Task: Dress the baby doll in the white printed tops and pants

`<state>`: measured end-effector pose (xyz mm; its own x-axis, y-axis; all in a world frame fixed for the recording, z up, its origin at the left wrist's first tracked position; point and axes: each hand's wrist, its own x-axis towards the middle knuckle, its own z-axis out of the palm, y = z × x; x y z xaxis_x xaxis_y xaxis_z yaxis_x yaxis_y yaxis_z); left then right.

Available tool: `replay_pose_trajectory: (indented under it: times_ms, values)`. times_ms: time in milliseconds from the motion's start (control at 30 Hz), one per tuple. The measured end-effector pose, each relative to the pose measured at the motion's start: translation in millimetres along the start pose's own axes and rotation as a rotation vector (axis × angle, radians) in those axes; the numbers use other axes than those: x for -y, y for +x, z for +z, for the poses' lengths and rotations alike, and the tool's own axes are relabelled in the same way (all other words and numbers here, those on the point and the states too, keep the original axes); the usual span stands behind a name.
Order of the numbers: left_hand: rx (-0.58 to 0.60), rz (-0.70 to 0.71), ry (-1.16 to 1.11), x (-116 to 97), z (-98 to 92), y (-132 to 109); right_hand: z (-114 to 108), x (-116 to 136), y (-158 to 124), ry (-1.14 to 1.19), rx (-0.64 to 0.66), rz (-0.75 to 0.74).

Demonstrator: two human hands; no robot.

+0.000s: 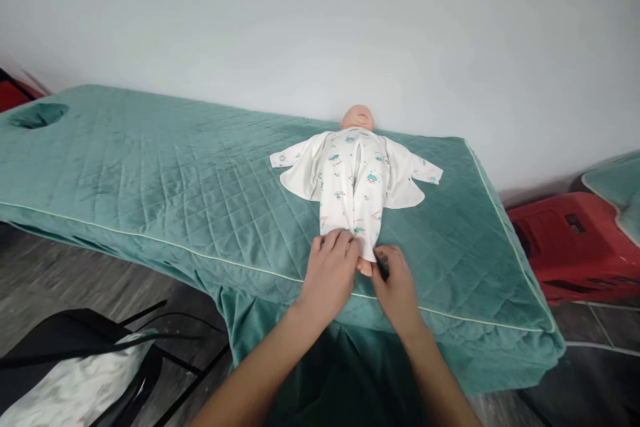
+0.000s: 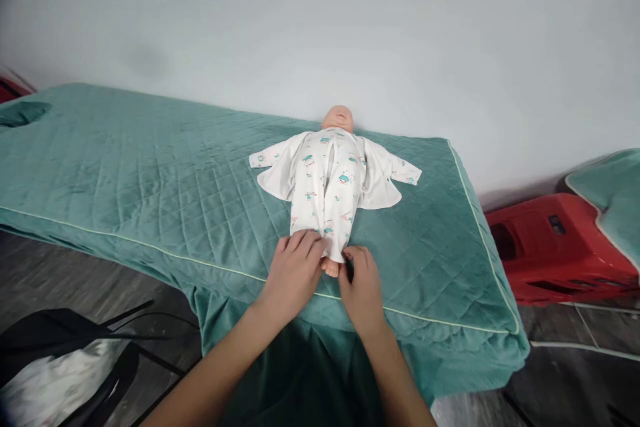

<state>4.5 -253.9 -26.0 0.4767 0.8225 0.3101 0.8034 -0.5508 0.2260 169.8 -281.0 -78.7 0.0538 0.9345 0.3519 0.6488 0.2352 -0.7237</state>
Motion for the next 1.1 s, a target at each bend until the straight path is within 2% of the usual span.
replay_pose_trajectory:
  times_ms: [167,333,433,567,733,933,1100]
  values:
    - [-0.068,-0.013,0.019,2,6.1,1,-4,-1,0,0.141,-0.008,0.004]
    - [-0.187,0.008,-0.081,3,6.6,-3,-9,-6,-7,0.354,-0.043,0.010]
    - [-0.275,0.091,-0.181,0,3.2,-5,-9,-9,-10,0.393,-0.067,0.026]
    - [-0.358,0.223,-0.232,-3,-0.8,-7,-10,-8,-14,0.331,-0.051,-0.022]
    - [-0.366,0.232,-0.208,3,3.5,-11,-16,-7,-23,0.247,-0.035,-0.073]
    - [-0.324,0.095,-0.144,9,19.9,-17,-17,-2,-27,0.273,-0.050,-0.009]
    - [-0.333,0.072,-0.235,9,20.7,-20,-12,0,-24,0.246,-0.053,-0.005]
